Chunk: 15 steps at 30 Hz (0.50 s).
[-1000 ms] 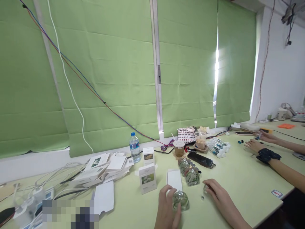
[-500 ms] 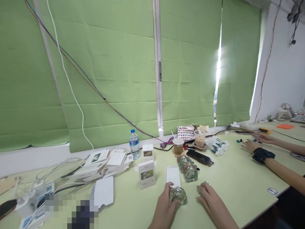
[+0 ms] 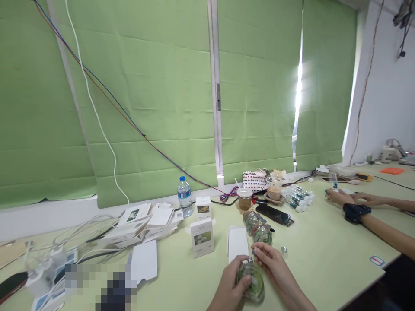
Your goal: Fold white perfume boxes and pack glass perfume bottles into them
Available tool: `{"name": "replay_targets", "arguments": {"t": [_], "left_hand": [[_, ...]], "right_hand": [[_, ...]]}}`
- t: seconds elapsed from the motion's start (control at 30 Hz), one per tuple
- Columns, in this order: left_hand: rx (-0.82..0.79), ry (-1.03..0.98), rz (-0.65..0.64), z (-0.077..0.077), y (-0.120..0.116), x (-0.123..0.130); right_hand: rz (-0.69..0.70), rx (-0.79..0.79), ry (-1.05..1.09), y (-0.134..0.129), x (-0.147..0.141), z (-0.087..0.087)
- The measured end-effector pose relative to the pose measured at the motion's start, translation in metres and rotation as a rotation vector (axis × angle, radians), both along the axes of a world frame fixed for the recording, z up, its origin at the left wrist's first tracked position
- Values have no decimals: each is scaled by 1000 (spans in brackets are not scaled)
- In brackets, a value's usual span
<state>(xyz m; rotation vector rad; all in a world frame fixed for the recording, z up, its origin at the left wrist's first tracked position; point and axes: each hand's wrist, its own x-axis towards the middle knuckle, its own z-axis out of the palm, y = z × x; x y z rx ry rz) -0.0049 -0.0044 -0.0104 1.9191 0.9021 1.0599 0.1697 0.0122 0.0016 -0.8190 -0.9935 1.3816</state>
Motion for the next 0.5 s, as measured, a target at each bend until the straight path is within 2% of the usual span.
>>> {"name": "replay_targets", "arguments": {"t": [0.2, 0.5], "left_hand": [[-30, -88, -24, -1, 3, 4], [-109, -85, 90, -12, 6, 2]], "right_hand": [[55, -107, 153, 2, -11, -8], [35, -114, 189, 1, -15, -14]]}}
